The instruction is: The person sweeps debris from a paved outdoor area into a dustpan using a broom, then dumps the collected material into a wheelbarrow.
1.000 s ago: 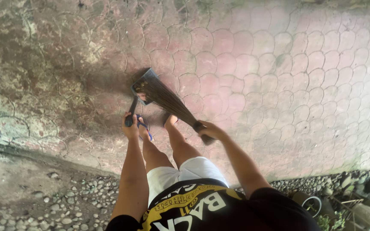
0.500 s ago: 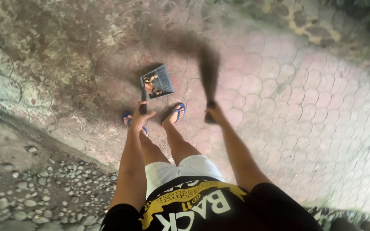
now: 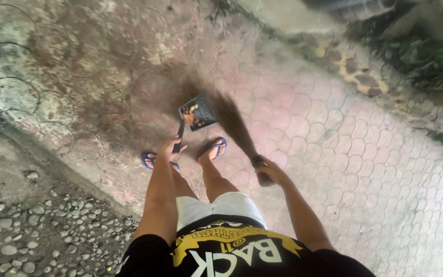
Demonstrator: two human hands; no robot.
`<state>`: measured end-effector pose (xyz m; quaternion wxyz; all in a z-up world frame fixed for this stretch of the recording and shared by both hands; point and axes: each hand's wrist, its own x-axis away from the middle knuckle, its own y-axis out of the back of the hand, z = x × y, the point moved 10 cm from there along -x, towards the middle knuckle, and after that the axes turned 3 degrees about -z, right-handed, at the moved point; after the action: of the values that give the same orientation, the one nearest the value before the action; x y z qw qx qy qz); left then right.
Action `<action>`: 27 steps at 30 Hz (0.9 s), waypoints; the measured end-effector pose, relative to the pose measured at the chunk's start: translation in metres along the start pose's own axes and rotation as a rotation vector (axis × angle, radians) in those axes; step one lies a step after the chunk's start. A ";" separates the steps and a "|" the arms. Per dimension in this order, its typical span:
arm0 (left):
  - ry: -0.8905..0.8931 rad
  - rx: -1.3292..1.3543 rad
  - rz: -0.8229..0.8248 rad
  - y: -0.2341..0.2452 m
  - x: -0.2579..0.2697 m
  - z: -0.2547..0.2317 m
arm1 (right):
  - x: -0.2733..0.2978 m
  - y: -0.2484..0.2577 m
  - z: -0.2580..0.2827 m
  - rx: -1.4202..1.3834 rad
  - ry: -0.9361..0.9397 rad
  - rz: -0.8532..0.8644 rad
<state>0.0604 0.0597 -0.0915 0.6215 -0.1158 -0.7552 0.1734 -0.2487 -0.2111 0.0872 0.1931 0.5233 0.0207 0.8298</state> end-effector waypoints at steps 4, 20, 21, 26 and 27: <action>-0.037 0.254 0.111 0.055 0.084 -0.026 | 0.051 -0.020 0.054 -0.043 0.068 -0.109; 0.030 0.758 0.166 0.212 0.231 -0.160 | 0.075 -0.333 0.348 -0.178 0.016 0.380; -0.086 0.721 0.120 0.225 0.237 -0.181 | 0.066 -0.351 0.366 -0.155 0.021 0.404; -0.101 1.005 0.032 0.260 0.249 -0.266 | -0.005 -0.426 0.457 -0.073 -0.037 0.417; -0.094 1.076 0.094 0.259 0.246 -0.291 | -0.024 -0.446 0.481 -0.062 -0.025 0.426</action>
<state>0.2851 0.4270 0.0731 0.5503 0.1931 -0.5807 0.5680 0.3152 0.1122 0.1785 0.0295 0.5197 -0.1185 0.8456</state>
